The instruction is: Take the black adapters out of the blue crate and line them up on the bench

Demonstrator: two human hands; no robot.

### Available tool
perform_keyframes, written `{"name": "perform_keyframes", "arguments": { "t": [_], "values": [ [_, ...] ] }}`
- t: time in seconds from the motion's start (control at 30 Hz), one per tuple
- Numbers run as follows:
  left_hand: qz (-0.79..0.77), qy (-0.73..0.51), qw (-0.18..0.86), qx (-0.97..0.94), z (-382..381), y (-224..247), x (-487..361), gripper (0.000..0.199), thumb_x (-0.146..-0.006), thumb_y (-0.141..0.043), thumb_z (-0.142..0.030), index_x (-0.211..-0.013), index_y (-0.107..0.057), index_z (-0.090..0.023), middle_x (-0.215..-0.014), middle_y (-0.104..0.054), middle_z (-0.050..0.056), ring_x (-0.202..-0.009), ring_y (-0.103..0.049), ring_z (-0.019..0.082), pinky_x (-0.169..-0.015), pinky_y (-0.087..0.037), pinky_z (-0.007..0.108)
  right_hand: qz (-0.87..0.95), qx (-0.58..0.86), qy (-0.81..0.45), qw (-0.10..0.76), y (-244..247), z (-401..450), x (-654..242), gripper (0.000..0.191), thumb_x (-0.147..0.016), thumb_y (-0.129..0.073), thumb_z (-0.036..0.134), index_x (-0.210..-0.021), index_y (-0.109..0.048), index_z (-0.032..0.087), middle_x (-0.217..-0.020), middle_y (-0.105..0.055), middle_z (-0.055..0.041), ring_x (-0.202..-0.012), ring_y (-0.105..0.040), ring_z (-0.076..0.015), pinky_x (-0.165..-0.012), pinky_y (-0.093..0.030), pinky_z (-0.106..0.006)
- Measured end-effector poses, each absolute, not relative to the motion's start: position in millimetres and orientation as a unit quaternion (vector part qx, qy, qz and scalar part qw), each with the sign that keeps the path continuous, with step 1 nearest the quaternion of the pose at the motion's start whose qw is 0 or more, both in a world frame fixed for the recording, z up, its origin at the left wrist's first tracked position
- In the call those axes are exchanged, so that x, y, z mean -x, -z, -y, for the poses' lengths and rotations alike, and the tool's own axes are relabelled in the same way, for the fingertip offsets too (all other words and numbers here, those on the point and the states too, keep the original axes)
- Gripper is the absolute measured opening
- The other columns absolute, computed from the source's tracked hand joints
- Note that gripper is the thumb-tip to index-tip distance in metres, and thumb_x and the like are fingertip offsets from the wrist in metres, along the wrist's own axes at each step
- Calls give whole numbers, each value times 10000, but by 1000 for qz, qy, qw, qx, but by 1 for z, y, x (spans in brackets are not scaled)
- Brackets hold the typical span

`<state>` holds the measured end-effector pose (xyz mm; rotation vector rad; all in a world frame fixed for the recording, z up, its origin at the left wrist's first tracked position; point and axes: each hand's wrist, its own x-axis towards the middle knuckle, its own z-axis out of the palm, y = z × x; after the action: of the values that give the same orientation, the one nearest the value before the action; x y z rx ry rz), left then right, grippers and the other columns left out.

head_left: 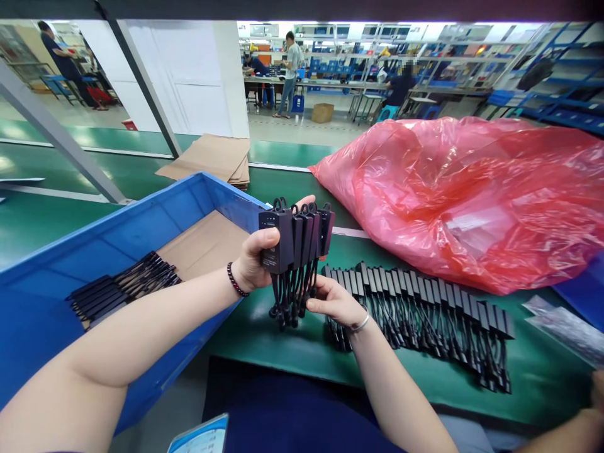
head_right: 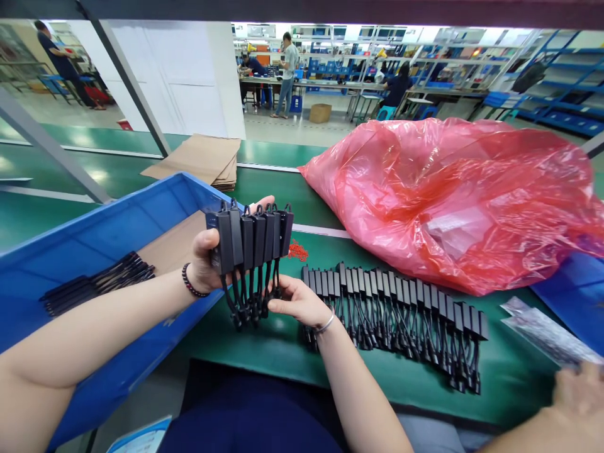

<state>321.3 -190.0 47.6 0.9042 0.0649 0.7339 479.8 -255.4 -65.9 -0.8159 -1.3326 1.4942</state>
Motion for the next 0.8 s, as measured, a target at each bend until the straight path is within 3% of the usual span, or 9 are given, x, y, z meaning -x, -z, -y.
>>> {"name": "perform_keyframes", "arguments": {
  "t": [0.2,0.3,0.43,0.63,0.8],
  "values": [
    [-29,-332,839,-429,191,-44,-323,798,-595,-621,-387,-1321,-366,-178,-1213,-548,115,-1086,-534,303,-935,-419,428,589,339,-614,401,67,254,-483,356,-688,-724,295,-983,-600,139,-956,-616,-61,-891,-563,-154,-854,-429,-318],
    [-31,-331,839,-431,191,-46,-323,803,-585,-624,-382,-1319,-372,-176,-1218,-546,113,-1119,-508,311,-945,-413,431,576,344,-597,440,72,254,-480,463,-673,-734,336,-1067,-562,164,-1029,-592,-66,-953,-545,-164,-878,-420,-318],
    [-34,-340,837,-428,191,-47,-323,791,-588,-616,-379,-1315,-384,-176,-1215,-549,105,-1147,-483,322,-949,-414,438,550,332,-604,471,75,255,-472,568,-634,-748,411,-1112,-551,178,-988,-596,-54,-871,-553,-144,-805,-448,-276],
    [-28,-347,832,-431,189,-43,-323,776,-613,-610,-356,-1328,-369,-174,-1232,-535,107,-1157,-476,305,-969,-392,429,540,359,-613,452,69,255,-468,267,-715,-698,296,-922,-646,135,-830,-621,-33,-714,-544,-102,-692,-458,-233],
    [-35,-323,833,-448,190,-36,-324,799,-599,-640,-343,-1334,-360,-205,-1164,-572,105,-1030,-563,287,-915,-421,422,549,369,-629,407,66,256,-472,275,-683,-728,255,-910,-644,125,-857,-638,-44,-778,-579,-132,-759,-467,-266]
  ]
}}
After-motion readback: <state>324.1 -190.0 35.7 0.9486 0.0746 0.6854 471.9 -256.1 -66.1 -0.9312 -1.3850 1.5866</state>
